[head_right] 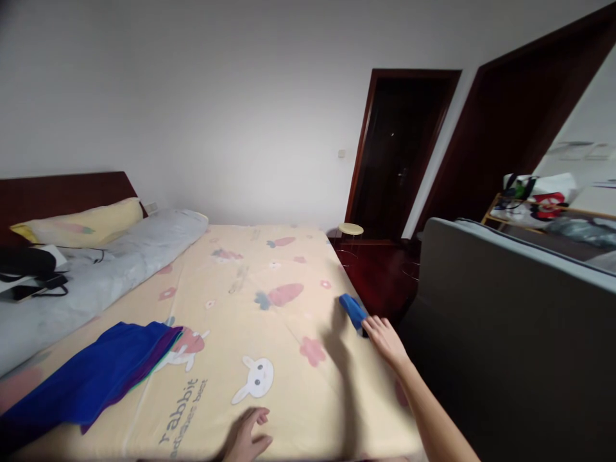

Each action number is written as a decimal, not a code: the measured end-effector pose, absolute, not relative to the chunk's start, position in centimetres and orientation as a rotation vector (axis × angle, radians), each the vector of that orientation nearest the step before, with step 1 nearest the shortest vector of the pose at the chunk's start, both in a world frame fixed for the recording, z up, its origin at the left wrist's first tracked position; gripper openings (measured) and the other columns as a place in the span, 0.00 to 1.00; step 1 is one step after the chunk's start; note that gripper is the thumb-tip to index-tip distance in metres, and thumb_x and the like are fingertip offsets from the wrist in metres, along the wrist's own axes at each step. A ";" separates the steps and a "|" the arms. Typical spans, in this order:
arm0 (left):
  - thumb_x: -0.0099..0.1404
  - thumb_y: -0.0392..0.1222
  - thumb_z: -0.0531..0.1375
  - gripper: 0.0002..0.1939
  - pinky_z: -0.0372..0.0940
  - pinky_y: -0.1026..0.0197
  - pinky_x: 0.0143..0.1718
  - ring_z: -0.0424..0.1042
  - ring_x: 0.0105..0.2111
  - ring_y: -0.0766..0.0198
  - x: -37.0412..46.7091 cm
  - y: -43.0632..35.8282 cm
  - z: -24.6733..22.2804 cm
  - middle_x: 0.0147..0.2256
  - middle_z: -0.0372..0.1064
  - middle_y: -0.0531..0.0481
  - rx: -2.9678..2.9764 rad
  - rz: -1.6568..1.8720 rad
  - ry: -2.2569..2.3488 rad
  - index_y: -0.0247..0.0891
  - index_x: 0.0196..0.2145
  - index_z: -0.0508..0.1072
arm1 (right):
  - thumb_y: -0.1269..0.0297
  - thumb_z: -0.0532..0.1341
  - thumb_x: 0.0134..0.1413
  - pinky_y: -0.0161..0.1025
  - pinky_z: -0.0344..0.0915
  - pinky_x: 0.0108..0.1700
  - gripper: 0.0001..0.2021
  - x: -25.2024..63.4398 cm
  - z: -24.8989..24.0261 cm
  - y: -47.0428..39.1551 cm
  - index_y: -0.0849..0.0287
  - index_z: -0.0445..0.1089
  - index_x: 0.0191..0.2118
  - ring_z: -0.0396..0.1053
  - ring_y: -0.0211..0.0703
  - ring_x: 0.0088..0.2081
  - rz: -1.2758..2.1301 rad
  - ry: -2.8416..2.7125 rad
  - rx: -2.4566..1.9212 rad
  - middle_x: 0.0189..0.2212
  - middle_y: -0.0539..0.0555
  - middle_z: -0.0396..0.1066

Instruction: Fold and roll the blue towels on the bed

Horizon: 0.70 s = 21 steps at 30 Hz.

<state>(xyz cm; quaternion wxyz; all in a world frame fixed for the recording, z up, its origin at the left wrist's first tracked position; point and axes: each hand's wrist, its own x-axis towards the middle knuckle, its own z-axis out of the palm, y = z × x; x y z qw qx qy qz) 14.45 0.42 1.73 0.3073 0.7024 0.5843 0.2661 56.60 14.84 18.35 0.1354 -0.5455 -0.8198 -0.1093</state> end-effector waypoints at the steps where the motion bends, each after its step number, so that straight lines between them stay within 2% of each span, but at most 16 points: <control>1: 0.47 0.33 0.59 0.23 0.66 0.59 0.47 0.72 0.41 0.59 14.4 0.4 1.8 0.38 0.74 0.51 1.862 0.703 1.547 0.45 0.43 0.72 | 0.73 0.49 0.51 0.47 0.59 0.42 0.16 57.3 15.8 13.4 0.56 0.72 0.39 0.66 0.51 0.40 -0.318 -2.368 -1.604 0.37 0.61 0.73; 4: 0.48 0.34 0.59 0.23 0.66 0.59 0.47 0.71 0.41 0.60 14.3 0.3 1.7 0.38 0.74 0.51 1.862 0.728 1.533 0.45 0.43 0.72 | 0.76 0.50 0.43 0.49 0.61 0.42 0.19 59.7 8.8 9.8 0.54 0.73 0.38 0.68 0.54 0.41 -0.339 -2.337 -1.673 0.38 0.62 0.74; 9: 0.50 0.36 0.60 0.20 0.66 0.59 0.47 0.71 0.40 0.60 14.3 0.3 0.3 0.37 0.74 0.50 1.765 0.844 1.456 0.43 0.43 0.73 | 0.76 0.50 0.48 0.44 0.65 0.43 0.21 62.8 2.5 6.7 0.56 0.71 0.45 0.70 0.49 0.43 -0.561 -2.198 -1.694 0.42 0.59 0.74; 12: 0.53 0.45 0.62 0.18 0.68 0.59 0.44 0.72 0.38 0.60 14.2 0.5 -0.8 0.35 0.74 0.48 1.535 0.976 1.428 0.42 0.42 0.75 | 0.75 0.50 0.51 0.42 0.65 0.45 0.20 62.9 0.9 5.4 0.58 0.70 0.47 0.70 0.48 0.45 -0.647 -2.201 -1.662 0.43 0.59 0.73; 15: 0.53 0.55 0.61 0.20 0.69 0.58 0.40 0.73 0.36 0.58 12.1 1.2 -1.0 0.34 0.74 0.46 1.373 1.070 1.472 0.40 0.40 0.76 | 0.75 0.49 0.51 0.44 0.66 0.44 0.19 62.5 -1.3 3.7 0.59 0.71 0.45 0.71 0.50 0.43 -0.721 -2.154 -1.659 0.42 0.60 0.74; 17: 0.55 0.54 0.58 0.18 0.70 0.58 0.42 0.73 0.38 0.57 8.8 2.2 0.0 0.35 0.75 0.46 1.419 1.102 1.627 0.41 0.38 0.76 | 0.73 0.48 0.52 0.47 0.67 0.41 0.19 62.1 -2.9 2.5 0.59 0.72 0.45 0.72 0.52 0.42 -0.704 -2.096 -1.693 0.41 0.61 0.75; 20: 0.58 0.46 0.54 0.13 0.67 0.56 0.48 0.72 0.43 0.57 1.5 3.8 3.0 0.39 0.74 0.47 1.543 1.045 2.156 0.43 0.35 0.76 | 0.70 0.47 0.53 0.49 0.66 0.41 0.21 61.7 -4.0 1.1 0.56 0.72 0.46 0.72 0.54 0.44 -0.554 -2.026 -1.777 0.45 0.61 0.75; 21: 0.58 0.43 0.52 0.13 0.65 0.53 0.51 0.70 0.47 0.54 -1.1 4.2 4.1 0.42 0.73 0.44 1.464 1.058 2.320 0.40 0.35 0.75 | 0.69 0.47 0.52 0.50 0.66 0.42 0.21 61.5 -3.9 0.8 0.55 0.72 0.47 0.72 0.54 0.44 -0.500 -2.009 -1.800 0.46 0.60 0.74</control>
